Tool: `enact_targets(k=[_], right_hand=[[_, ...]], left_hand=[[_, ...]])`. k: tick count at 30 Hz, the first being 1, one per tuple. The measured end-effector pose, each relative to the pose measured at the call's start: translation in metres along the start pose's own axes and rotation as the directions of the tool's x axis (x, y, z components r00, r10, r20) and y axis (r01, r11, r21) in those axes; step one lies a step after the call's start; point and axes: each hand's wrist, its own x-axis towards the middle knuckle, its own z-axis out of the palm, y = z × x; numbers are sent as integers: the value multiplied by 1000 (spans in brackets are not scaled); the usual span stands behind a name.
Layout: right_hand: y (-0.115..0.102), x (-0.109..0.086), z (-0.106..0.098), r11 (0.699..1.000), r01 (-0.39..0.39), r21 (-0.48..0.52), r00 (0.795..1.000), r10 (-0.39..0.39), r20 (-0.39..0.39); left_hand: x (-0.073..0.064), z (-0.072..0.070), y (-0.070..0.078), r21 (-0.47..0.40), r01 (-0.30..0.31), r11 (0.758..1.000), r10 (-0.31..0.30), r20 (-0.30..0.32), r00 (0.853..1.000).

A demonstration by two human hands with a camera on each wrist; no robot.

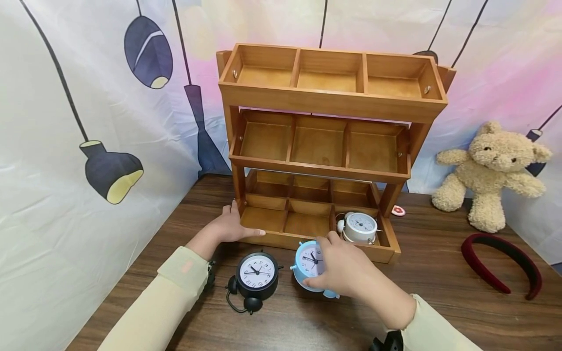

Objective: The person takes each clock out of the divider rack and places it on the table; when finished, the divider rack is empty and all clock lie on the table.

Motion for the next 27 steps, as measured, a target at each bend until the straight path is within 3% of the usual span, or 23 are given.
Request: enact_targets(k=[6,27], right_hand=[[2,-3,10,1000,-3,16,999,2,47],[5,-5,27,998,22,58,998,-25,50]], left_hand=[[0,0,0,-4,1,1000,-1,0,1000],[2,2,-2,4,6,1000,-6,-6,1000]])
